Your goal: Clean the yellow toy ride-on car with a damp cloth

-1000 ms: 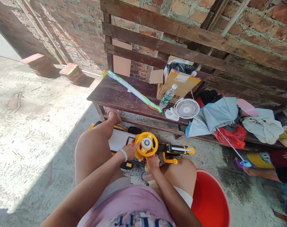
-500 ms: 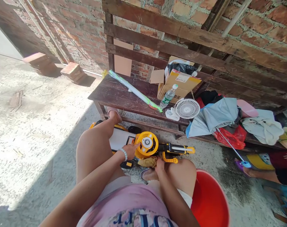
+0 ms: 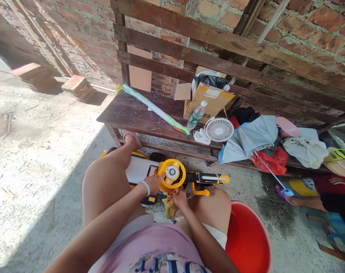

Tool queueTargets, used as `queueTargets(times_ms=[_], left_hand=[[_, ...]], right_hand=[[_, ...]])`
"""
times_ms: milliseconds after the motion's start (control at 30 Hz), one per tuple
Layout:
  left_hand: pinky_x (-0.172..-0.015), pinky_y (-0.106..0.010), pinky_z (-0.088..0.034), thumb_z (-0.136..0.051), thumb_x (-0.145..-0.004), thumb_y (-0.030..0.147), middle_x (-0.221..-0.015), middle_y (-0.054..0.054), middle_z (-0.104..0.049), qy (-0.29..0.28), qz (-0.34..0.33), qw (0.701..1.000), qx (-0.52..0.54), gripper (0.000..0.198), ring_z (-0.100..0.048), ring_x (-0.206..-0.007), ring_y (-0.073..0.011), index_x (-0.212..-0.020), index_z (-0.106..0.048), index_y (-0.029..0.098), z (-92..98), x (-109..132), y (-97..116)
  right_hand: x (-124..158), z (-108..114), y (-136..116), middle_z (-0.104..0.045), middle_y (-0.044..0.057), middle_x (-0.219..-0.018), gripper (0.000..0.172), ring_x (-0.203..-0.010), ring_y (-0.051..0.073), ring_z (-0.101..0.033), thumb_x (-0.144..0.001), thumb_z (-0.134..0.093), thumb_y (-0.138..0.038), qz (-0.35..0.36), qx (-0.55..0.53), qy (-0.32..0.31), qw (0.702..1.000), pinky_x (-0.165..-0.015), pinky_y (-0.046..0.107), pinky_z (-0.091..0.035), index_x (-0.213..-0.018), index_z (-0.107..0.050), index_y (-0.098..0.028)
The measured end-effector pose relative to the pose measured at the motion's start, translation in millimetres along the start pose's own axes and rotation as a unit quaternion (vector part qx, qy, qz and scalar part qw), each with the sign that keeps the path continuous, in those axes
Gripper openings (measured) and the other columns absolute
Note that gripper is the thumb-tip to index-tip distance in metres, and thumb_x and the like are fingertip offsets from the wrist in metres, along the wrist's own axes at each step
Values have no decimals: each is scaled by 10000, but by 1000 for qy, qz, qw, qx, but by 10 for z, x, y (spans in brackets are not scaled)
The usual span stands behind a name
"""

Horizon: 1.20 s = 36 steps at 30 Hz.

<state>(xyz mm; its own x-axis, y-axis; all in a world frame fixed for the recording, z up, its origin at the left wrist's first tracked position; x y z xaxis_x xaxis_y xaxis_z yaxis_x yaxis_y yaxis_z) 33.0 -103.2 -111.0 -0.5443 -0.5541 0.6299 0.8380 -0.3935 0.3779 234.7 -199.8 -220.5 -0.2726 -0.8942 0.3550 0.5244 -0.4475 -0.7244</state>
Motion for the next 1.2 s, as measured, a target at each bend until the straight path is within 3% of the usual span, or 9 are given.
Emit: queueTargets(times_ms=[200,367,467,533,633,733,900,1033,1200], left_hand=[[-1132,-499,-513,-514,-982,284,-1599,-207,-585,23,-4,999,25,781,-624,-1402,-390,-1727,-291,209,-44,-3,-51],[-1142,-501,-511,-502,-985,287,-1602,-169,-593,26,1,1000,15,778,-624,-1400,-376,-1732,-290,253,-106,-60,-82],[-1148,-492,-513,-510,-987,304,-1586,-157,-611,27,1,1000,14,775,-624,-1401,-362,-1732,-297,270,-122,-61,-97],[-1142,-492,-520,-513,-997,331,-1575,-171,-617,35,-6,999,23,761,-632,-1389,-366,-1728,-313,258,-123,-54,-107],[-1126,-519,-530,-542,-997,378,-1578,-192,-611,41,-10,998,50,762,-632,-1383,-394,-1719,-340,244,-115,-60,-113],[-1126,-563,-525,-583,-976,366,-1589,-215,-594,17,-1,998,58,795,-612,-1398,-430,-1719,-341,223,-112,-85,-105],[-1171,-569,-494,-583,-974,306,-1612,-210,-574,23,0,998,50,784,-592,-1434,-416,-1715,-342,222,-120,-111,-94],[-1173,-572,-495,-582,-982,338,-1613,-209,-576,27,-4,998,56,773,-585,-1442,-421,-1710,-352,217,-138,-125,-104],[-1196,-526,-479,-546,-1005,339,-1632,-172,-556,20,3,999,35,757,-561,-1464,-381,-1722,-315,263,-147,-115,-121]], right_hand=[[82,671,-288,-820,120,-1118,453,-1057,292,-741,-783,-541,-392,2,-38,73,997,-1001,385,-569,-1127,-759,-197],[51,1599,-593,-766,147,-1303,581,-1193,317,-701,-845,-570,-467,88,-59,273,956,-1100,461,-534,-1331,-689,-172],[-75,1975,-708,-689,188,-1423,682,-1294,328,-651,-905,-530,-499,125,-58,377,916,-1147,498,-493,-1483,-584,-140],[-187,2012,-722,-651,201,-1448,713,-1333,333,-618,-927,-509,-525,119,1,359,926,-1164,493,-470,-1524,-554,-138],[-323,1794,-637,-627,193,-1427,775,-1329,369,-595,-872,-638,-564,64,157,194,966,-1152,481,-470,-1528,-556,-159],[-366,1576,-501,-626,179,-1403,822,-1292,381,-600,-800,-772,-467,22,297,89,950,-1136,460,-471,-1528,-534,-171],[-393,1541,-427,-677,191,-1309,531,-1206,346,-641,-932,-676,-449,50,390,79,916,-1054,406,-497,-1367,-623,-149],[-471,1603,-412,-737,165,-1186,362,-1104,317,-696,-979,-612,-463,19,332,92,939,-963,377,-514,-1192,-712,-188],[-614,1901,-235,-764,215,-1150,532,-1080,367,-710,-1018,-464,-528,-81,197,190,958,-900,450,-546,-1254,-732,-134]])
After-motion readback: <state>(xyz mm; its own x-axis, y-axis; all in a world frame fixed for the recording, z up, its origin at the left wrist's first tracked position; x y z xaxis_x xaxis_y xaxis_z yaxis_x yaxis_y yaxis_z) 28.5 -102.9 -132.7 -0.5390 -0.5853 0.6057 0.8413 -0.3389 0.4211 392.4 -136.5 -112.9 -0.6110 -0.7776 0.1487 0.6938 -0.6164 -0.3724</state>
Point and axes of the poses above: each hand's wrist, its own x-axis away from the middle knuckle, its own z-axis out of the back of the hand, y = z × x, the point moved 2 cm from there along -x, towards the middle knuckle
